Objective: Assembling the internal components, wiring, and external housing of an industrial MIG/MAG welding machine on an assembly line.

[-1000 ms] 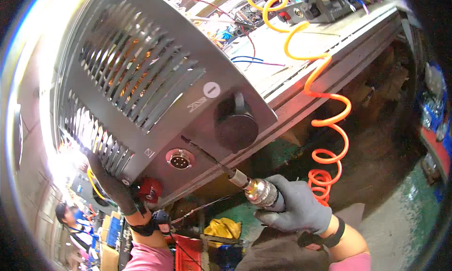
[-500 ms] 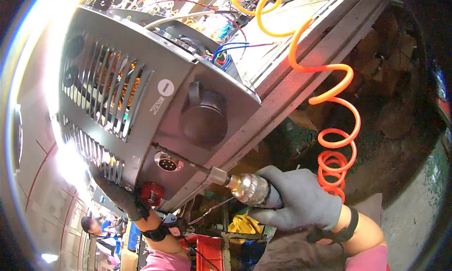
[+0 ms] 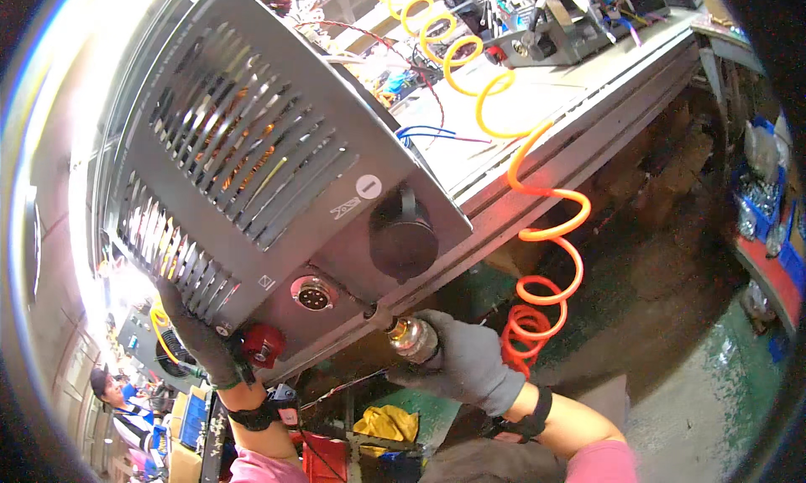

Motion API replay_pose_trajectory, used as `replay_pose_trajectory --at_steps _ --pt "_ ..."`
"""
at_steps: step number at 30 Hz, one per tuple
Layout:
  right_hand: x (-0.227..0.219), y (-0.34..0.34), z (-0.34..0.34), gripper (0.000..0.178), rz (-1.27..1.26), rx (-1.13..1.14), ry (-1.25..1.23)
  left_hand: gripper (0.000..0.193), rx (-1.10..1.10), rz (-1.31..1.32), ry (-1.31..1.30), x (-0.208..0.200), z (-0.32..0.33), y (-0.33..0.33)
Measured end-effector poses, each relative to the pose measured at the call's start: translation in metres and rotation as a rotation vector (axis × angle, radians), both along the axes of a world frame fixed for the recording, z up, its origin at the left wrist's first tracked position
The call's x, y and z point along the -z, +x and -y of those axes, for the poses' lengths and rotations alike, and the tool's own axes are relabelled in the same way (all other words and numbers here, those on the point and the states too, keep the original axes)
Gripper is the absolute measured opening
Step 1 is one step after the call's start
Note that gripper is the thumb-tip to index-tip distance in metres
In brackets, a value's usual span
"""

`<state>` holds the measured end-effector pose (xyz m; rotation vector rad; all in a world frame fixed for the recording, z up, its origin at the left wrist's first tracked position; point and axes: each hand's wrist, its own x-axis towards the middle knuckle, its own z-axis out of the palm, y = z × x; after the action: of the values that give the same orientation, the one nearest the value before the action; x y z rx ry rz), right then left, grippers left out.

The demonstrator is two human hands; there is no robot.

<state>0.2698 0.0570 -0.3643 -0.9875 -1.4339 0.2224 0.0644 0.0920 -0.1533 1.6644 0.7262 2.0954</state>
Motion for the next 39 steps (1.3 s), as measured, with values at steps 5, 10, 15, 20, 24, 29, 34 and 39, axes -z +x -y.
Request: replay_pose_trajectory --at_steps 5,10,15,20,24,29,34,39 --pt "0.001 -0.008 0.005 0.08 -0.009 0.025 -0.051 0.05 0.023 -0.003 0.022 0.002 -0.005 -0.006" --pt "-0.002 -0.01 0.007 0.08 -0.025 0.054 -0.009 0.05 -0.043 -0.032 0.064 0.001 -0.008 -0.01" --pt "-0.004 -0.011 0.012 0.08 0.011 0.053 -0.084 0.051 -0.065 0.005 0.039 0.003 -0.007 -0.009" --pt "-0.008 -0.011 0.014 0.082 -0.01 0.091 -0.015 0.05 0.0 0.012 0.034 0.003 -0.007 -0.012" --pt "-0.008 -0.01 0.017 0.084 0.006 0.105 -0.051 0.05 0.019 0.06 0.014 0.002 -0.006 -0.012" --pt "-0.002 -0.007 0.013 0.087 0.019 0.134 -0.001 0.051 0.143 0.084 0.132 0.007 0.0 -0.006" --pt "0.017 0.008 0.027 0.083 0.086 0.166 -0.134 0.024 0.001 0.148 0.145 0.058 0.054 -0.033" --pt "0.028 0.044 0.071 0.076 0.22 0.054 -0.273 0.015 0.663 -0.441 -0.951 0.155 0.065 -0.015"
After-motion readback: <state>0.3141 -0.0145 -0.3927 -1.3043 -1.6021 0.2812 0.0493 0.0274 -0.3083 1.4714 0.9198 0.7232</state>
